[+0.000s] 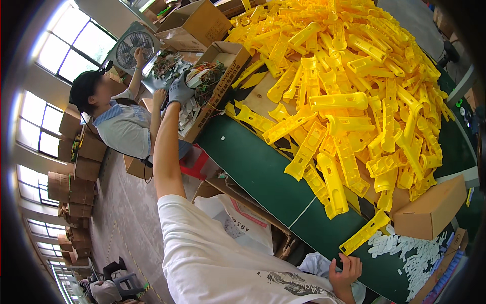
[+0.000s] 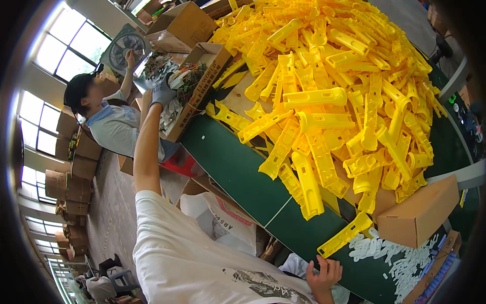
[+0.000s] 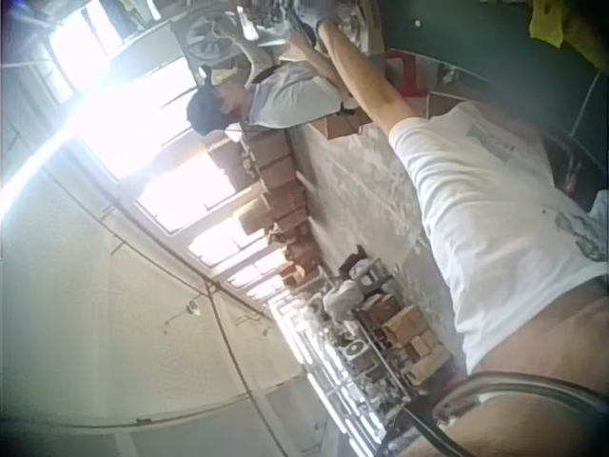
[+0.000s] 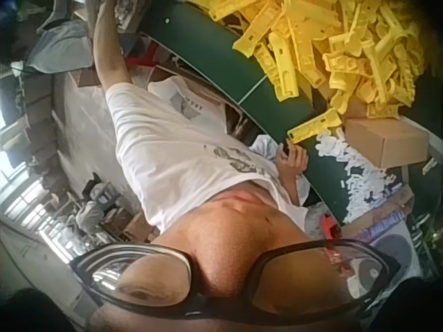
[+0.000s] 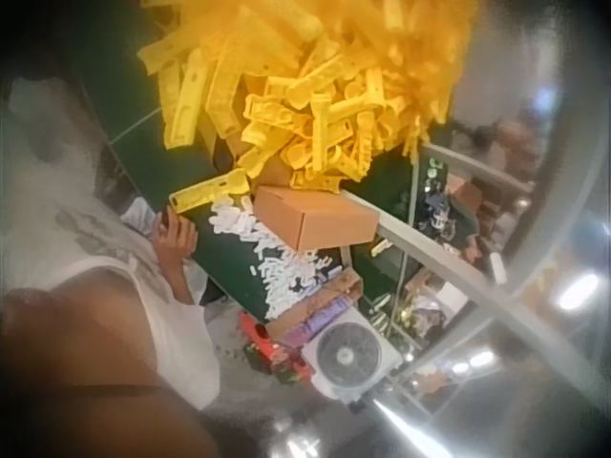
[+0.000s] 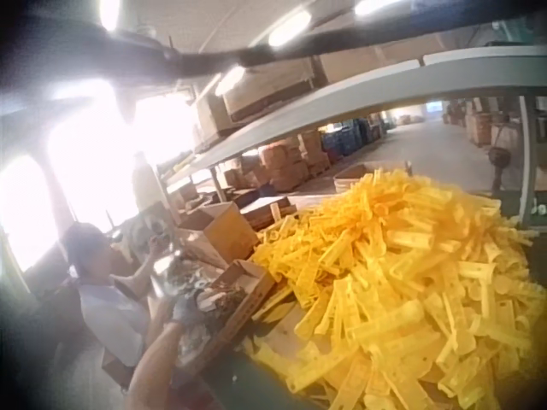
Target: The person assembles small electronic components into yellow plastic housings by hand, inserting circuit boards, white plastic components, batteries, and wires into each housing at a factory workbench.
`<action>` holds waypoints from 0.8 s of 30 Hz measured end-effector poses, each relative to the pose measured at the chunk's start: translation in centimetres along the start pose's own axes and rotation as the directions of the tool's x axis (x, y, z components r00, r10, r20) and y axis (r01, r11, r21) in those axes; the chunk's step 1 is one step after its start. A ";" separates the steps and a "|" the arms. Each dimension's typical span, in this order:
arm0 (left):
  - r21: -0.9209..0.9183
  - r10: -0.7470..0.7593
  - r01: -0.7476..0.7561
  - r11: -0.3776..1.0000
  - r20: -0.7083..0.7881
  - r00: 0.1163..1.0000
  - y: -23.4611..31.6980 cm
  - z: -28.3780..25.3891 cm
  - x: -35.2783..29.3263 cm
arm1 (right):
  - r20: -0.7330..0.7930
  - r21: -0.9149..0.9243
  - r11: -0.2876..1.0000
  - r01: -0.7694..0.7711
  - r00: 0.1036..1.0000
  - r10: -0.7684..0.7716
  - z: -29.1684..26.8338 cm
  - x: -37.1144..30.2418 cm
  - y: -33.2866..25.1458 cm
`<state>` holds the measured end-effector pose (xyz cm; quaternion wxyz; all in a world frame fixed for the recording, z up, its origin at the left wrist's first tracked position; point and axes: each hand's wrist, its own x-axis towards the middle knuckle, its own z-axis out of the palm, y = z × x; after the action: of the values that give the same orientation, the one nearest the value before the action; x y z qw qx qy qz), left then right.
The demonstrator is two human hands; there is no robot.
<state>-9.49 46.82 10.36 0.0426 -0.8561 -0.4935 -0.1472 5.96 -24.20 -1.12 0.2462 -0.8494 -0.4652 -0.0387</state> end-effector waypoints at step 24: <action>-0.693 -0.234 -0.299 0.656 -0.563 0.793 -6.5 -11.3 1.9 | -0.063 0.050 0.998 0.036 0.998 -0.033 -0.3 0.5 -0.5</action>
<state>-16.57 49.27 21.17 -0.1570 -0.7086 -0.3290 -0.6041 5.93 -23.73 -0.53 0.2813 -0.8332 -0.4726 -0.0574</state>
